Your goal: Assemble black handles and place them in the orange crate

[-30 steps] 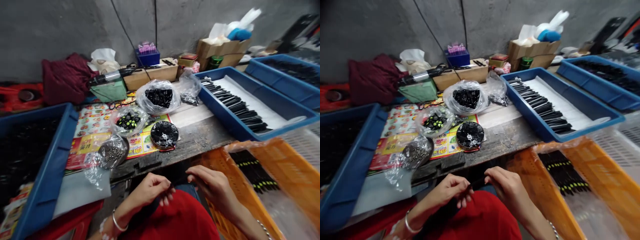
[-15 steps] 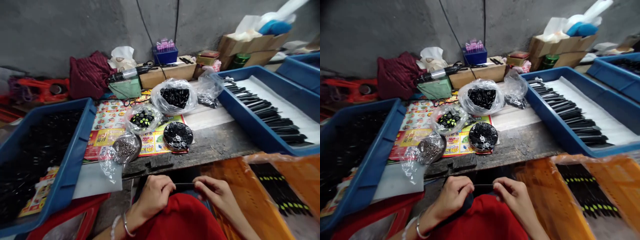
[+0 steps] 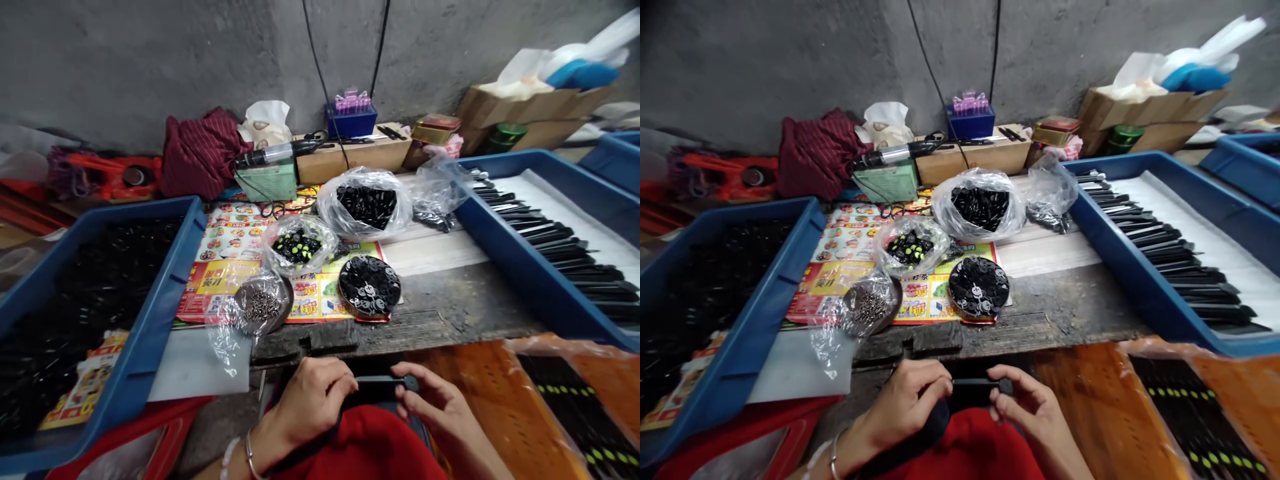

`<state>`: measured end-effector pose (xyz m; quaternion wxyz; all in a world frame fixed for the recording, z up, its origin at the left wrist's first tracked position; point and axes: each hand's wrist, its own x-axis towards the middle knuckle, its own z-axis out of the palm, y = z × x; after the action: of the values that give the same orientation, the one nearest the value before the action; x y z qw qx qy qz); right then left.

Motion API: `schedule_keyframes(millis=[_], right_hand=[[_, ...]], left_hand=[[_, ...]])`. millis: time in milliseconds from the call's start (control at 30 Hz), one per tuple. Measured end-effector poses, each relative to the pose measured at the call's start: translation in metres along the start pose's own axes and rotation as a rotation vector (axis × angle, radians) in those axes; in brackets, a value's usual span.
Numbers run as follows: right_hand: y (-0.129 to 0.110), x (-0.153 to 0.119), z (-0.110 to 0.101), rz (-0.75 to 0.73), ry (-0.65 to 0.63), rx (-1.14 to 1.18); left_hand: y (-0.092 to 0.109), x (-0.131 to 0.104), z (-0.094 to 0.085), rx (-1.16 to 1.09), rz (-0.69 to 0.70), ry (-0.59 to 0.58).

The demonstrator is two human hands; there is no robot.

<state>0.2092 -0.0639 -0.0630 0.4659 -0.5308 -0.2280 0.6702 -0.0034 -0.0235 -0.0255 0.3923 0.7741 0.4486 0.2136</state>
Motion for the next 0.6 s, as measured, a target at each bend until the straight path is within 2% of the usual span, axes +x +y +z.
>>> schedule_keyframes(millis=[167,233,267,333,433,467,533,600], right_hand=[[-0.004,-0.005,-0.004,0.029,0.014,0.071],[-0.009,-0.005,-0.007,0.002,0.021,0.031],[-0.013,-0.004,-0.009,-0.037,0.01,0.004],[-0.027,-0.002,-0.011,-0.14,-0.047,-0.044],[-0.057,0.003,-0.008,-0.265,-0.225,-0.117],[-0.068,0.005,-0.004,-0.296,-0.292,-0.178],[-0.091,0.011,0.009,-0.379,-0.401,-0.361],[-0.112,0.018,0.028,-0.496,-0.446,-0.569]], left_hand=[[0.009,0.003,-0.001,-0.078,0.041,-0.142],[0.012,0.005,-0.009,-0.085,0.085,-0.2],[0.014,0.009,-0.017,-0.074,0.104,-0.194],[0.013,0.02,-0.041,-0.005,0.133,-0.084],[0.001,0.054,-0.09,0.243,0.2,0.26],[-0.006,0.068,-0.106,0.341,0.201,0.341],[-0.022,0.097,-0.133,0.493,0.172,0.406],[-0.04,0.121,-0.152,0.541,0.128,0.448]])
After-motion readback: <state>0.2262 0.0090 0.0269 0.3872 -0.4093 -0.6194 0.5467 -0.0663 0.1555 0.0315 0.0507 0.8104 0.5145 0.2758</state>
